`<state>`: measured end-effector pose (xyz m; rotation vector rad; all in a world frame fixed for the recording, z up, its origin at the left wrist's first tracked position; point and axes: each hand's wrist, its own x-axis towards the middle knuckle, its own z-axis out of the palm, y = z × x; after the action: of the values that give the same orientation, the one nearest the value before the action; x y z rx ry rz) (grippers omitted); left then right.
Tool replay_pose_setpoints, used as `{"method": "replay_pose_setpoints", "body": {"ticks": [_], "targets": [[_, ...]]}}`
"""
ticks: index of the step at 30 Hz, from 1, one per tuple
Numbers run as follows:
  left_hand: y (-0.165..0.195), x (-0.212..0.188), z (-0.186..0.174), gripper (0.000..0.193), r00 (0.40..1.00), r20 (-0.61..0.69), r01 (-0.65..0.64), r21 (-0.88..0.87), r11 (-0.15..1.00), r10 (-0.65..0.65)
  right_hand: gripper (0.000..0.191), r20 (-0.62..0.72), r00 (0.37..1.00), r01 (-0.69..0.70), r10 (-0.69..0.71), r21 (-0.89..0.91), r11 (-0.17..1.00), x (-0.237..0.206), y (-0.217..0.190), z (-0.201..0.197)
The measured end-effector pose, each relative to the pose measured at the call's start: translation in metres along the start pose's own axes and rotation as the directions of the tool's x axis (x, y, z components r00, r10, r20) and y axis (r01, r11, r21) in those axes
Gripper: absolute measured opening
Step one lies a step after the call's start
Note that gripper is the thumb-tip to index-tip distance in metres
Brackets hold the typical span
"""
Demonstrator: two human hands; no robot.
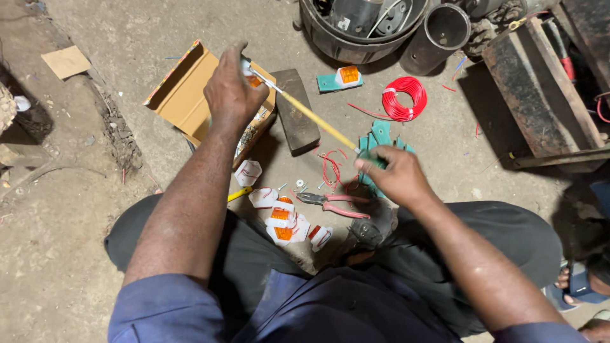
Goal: The person sits on the floor and assembles small electrical indicator lights onto teal metal brackets. They use pliers to strip red wires and a screwdriver to tighten screws, securing the components together. The person handles multiple units sequentially, placing finished assemblies on the floor.
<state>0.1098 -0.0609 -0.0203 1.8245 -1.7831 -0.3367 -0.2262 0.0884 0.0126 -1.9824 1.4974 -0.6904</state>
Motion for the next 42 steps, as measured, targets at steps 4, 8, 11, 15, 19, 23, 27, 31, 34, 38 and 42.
{"method": "replay_pose_setpoints", "body": {"ticks": [4, 8, 11, 15, 19, 23, 27, 31, 34, 38, 42], "targets": [[-0.001, -0.007, -0.002, 0.076, 0.999, -0.002, -0.042, -0.022, 0.999, 0.042, 0.045, -0.075, 0.981, 0.118, -0.181, -0.511, 0.852, 0.005, -0.007, -0.006], [0.001, -0.01, -0.003, 0.076, 0.997, 0.059, -0.044, -0.02, 0.999, 0.045, 0.055, 0.81, 0.502, -0.865, 0.303, 0.475, 0.163, 0.014, -0.001, -0.015], [0.001, -0.006, -0.001, 0.08, 0.995, 0.088, -0.039, -0.045, 0.998, 0.043, 0.052, 0.689, 0.593, -0.804, 0.418, 0.471, 0.363, 0.011, 0.001, -0.015], [-0.002, -0.001, 0.002, 0.086, 0.998, -0.007, -0.069, -0.066, 0.995, 0.069, 0.041, -0.063, 0.997, -0.043, 0.036, -0.105, 0.994, -0.001, -0.006, -0.003], [-0.004, -0.002, 0.005, 0.091, 0.995, 0.02, -0.092, -0.065, 0.994, 0.093, 0.041, -0.146, 0.958, 0.158, -0.247, -0.45, 0.879, -0.003, -0.013, -0.002], [0.0, 0.001, 0.004, 0.095, 0.996, 0.046, -0.074, -0.031, 0.997, 0.075, 0.048, 0.582, 0.631, -0.775, 0.513, 0.431, 0.463, 0.014, -0.013, -0.01], [0.001, 0.008, -0.001, 0.098, 0.996, 0.087, -0.033, 0.017, 0.999, 0.031, 0.037, 0.546, 0.702, -0.707, 0.458, 0.458, 0.538, 0.015, -0.017, -0.013], [-0.002, 0.011, -0.005, 0.099, 0.997, 0.065, -0.039, -0.001, 0.999, 0.039, 0.031, -0.213, 0.916, 0.192, -0.341, -0.512, 0.837, 0.004, -0.018, -0.003], [-0.003, 0.009, -0.006, 0.093, 0.996, 0.077, -0.054, 0.01, 0.998, 0.053, 0.035, -0.146, 0.931, 0.206, -0.335, -0.547, 0.812, 0.004, -0.011, 0.0], [0.0, 0.004, -0.01, 0.089, 0.992, 0.094, -0.088, 0.043, 0.995, 0.083, 0.039, 0.603, 0.642, -0.766, 0.474, 0.486, 0.421, 0.011, -0.001, -0.001], [0.005, 0.001, -0.014, 0.091, 0.982, 0.156, -0.116, 0.028, 0.993, 0.11, 0.037, 0.373, 0.838, -0.527, 0.399, 0.359, 0.77, 0.006, -0.004, -0.004]]}}
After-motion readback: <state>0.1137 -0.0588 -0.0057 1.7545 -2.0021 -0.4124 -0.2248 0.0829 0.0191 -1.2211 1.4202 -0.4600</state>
